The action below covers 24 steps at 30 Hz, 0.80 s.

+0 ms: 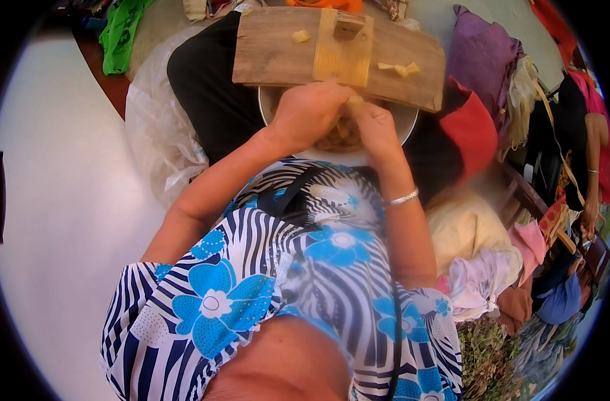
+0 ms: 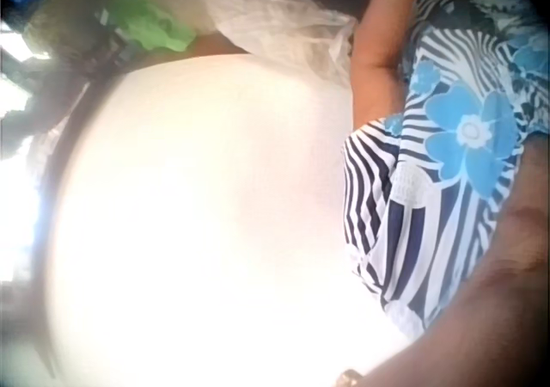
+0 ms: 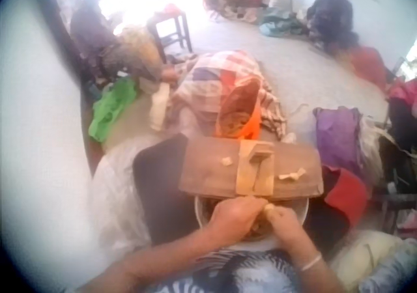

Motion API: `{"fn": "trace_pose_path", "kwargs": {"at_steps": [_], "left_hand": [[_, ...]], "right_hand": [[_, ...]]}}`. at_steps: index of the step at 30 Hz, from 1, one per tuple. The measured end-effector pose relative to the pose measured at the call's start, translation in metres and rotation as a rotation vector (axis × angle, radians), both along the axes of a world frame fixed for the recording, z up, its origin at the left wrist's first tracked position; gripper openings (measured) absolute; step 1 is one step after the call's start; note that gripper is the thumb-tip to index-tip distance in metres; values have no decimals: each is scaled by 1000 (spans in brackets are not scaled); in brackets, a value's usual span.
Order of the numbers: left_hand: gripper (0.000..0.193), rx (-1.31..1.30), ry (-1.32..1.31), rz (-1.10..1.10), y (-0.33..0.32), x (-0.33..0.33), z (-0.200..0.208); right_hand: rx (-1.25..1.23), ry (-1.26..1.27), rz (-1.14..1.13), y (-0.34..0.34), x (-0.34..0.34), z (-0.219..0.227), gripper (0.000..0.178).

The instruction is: The person pulls thin strips of plant material through a metal blade mounted on a wooden block and places the processed strips into a large bowl.

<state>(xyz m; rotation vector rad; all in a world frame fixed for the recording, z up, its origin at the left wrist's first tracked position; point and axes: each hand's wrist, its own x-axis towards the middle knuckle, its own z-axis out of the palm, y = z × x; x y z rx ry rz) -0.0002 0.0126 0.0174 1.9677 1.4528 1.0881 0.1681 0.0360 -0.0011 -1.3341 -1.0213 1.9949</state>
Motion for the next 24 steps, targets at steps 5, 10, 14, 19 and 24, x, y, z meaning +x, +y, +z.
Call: {"fn": "trace_pose_path", "kwargs": {"at_steps": [5, 10, 14, 19, 24], "left_hand": [[25, -33, -243, 5, -13, 11, 0], [18, -201, -40, 35, 1, 9, 19], [24, -438, -295, 29, 8, 3, 19], [27, -815, -767, -55, -2, -19, 10], [16, -618, -522, -46, -24, -42, 4]], "right_hand": [[-235, 454, -148, -8, -8, 13, 19], [455, -22, -145, -7, -14, 11, 13], [741, -129, -205, -8, -15, 30, 13], [750, -82, -288, -12, -17, 40, 13], [626, -18, -148, -8, -2, 39, 21]]}}
